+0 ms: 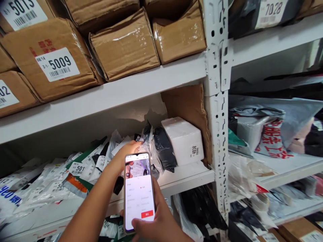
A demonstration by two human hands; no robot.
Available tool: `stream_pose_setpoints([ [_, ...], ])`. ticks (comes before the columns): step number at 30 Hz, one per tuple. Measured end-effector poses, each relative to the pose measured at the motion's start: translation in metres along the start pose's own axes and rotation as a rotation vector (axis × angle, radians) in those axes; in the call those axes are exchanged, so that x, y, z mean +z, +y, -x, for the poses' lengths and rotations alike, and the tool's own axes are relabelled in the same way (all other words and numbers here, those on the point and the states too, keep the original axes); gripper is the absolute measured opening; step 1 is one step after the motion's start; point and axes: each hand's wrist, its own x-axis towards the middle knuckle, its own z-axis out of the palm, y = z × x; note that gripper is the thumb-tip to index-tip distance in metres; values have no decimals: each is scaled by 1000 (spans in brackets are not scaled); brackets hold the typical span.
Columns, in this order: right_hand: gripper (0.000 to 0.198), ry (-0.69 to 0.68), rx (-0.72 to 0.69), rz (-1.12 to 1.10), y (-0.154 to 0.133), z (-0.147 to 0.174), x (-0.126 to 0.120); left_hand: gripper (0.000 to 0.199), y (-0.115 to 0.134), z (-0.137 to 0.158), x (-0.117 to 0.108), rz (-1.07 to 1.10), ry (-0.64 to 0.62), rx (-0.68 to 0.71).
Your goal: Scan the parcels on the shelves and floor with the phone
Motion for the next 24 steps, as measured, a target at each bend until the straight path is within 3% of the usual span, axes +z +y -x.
stream_pose_setpoints([
  [4, 102, 7, 2, -17, 2, 1, -1, 48, -12, -19, -21, -18, -113, 25],
  [10, 97, -16, -12, -9, -2, 2, 2, 54, -13, -17, -28, 59, -214, -38],
  [14, 100, -19, -2, -39, -3, 2, 3, 60, -12, -17, -29, 97, -226, -77],
  [24, 102, 5, 16, -36, -3, 3, 3, 58, -19, -17, -22, 29, -185, -12],
])
